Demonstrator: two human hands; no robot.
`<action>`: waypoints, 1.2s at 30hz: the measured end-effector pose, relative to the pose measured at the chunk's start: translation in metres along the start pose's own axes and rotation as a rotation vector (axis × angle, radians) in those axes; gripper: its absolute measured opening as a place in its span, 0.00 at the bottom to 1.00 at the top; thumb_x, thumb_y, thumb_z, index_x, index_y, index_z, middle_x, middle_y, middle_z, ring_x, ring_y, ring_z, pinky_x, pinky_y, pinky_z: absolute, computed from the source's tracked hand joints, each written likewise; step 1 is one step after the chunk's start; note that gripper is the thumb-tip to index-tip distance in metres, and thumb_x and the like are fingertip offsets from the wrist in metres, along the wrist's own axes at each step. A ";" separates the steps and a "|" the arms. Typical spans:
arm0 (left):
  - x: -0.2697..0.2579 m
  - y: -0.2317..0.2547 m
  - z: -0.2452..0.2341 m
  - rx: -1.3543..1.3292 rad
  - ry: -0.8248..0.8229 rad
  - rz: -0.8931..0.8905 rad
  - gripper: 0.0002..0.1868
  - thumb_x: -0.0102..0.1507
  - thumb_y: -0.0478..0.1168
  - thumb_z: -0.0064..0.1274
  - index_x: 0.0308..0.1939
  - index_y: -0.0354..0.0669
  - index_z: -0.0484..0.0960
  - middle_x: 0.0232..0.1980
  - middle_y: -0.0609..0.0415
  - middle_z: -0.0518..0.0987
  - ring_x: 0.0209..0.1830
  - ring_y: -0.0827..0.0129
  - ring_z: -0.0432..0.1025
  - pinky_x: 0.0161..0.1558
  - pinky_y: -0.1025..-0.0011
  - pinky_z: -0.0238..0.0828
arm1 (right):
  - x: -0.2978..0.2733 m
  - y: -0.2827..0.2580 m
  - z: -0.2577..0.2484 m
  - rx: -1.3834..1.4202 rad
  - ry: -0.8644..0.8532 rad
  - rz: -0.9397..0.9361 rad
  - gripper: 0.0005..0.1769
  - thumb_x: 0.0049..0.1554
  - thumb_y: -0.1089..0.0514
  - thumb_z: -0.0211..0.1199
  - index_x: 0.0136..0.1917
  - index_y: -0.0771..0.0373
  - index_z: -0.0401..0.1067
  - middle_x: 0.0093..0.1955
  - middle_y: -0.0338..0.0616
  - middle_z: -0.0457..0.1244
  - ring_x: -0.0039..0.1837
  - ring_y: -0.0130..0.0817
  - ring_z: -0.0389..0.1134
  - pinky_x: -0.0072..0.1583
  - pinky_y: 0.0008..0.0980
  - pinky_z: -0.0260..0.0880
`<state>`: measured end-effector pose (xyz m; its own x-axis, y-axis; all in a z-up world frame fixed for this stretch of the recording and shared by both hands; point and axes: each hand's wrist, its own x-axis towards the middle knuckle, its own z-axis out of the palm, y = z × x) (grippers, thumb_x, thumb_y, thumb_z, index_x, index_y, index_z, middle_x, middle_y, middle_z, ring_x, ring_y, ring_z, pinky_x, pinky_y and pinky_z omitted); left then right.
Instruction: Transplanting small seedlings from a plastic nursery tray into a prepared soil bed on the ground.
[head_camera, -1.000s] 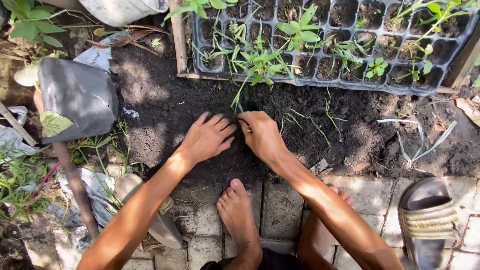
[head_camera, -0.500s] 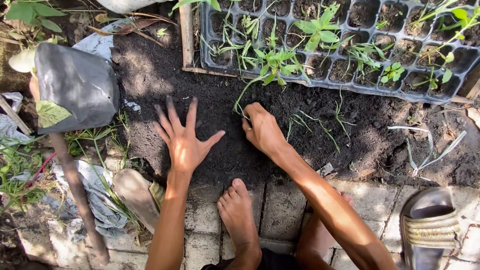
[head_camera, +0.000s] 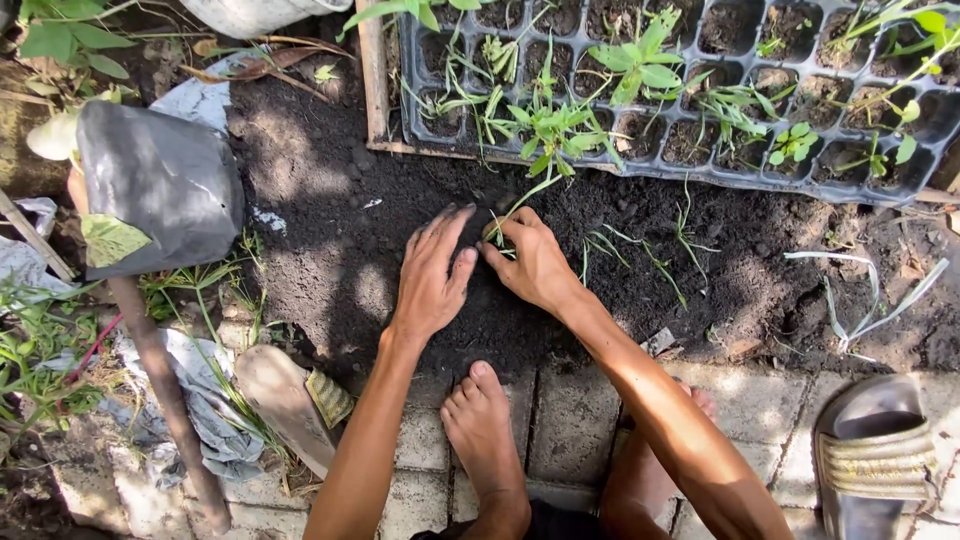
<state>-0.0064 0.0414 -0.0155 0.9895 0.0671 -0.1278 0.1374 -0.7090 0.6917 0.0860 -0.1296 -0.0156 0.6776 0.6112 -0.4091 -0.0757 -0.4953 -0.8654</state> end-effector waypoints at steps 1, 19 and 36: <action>-0.005 0.004 -0.007 -0.004 -0.005 -0.004 0.29 0.73 0.55 0.31 0.75 0.51 0.65 0.73 0.49 0.70 0.77 0.56 0.60 0.71 0.48 0.53 | -0.004 0.000 0.001 0.001 -0.003 0.007 0.11 0.61 0.62 0.63 0.58 0.62 0.75 0.52 0.58 0.59 0.57 0.63 0.69 0.53 0.57 0.74; 0.040 0.023 0.042 -0.483 0.368 -0.062 0.31 0.75 0.54 0.19 0.67 0.44 0.74 0.67 0.43 0.74 0.71 0.52 0.67 0.72 0.53 0.59 | -0.051 -0.049 -0.012 -0.198 0.120 -0.069 0.20 0.62 0.68 0.57 0.68 0.69 0.63 0.53 0.65 0.64 0.57 0.70 0.70 0.51 0.68 0.75; 0.010 0.034 -0.019 -0.035 -0.185 -0.093 0.40 0.63 0.51 0.55 0.77 0.44 0.63 0.82 0.40 0.55 0.81 0.39 0.45 0.75 0.37 0.33 | -0.063 -0.039 -0.001 0.232 0.248 -0.129 0.38 0.55 0.74 0.52 0.78 0.68 0.53 0.73 0.70 0.47 0.74 0.77 0.56 0.72 0.58 0.64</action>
<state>0.0092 0.0317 0.0200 0.9480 -0.0009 -0.3184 0.2326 -0.6807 0.6947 0.0470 -0.1488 0.0443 0.8470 0.4773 -0.2341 -0.1225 -0.2533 -0.9596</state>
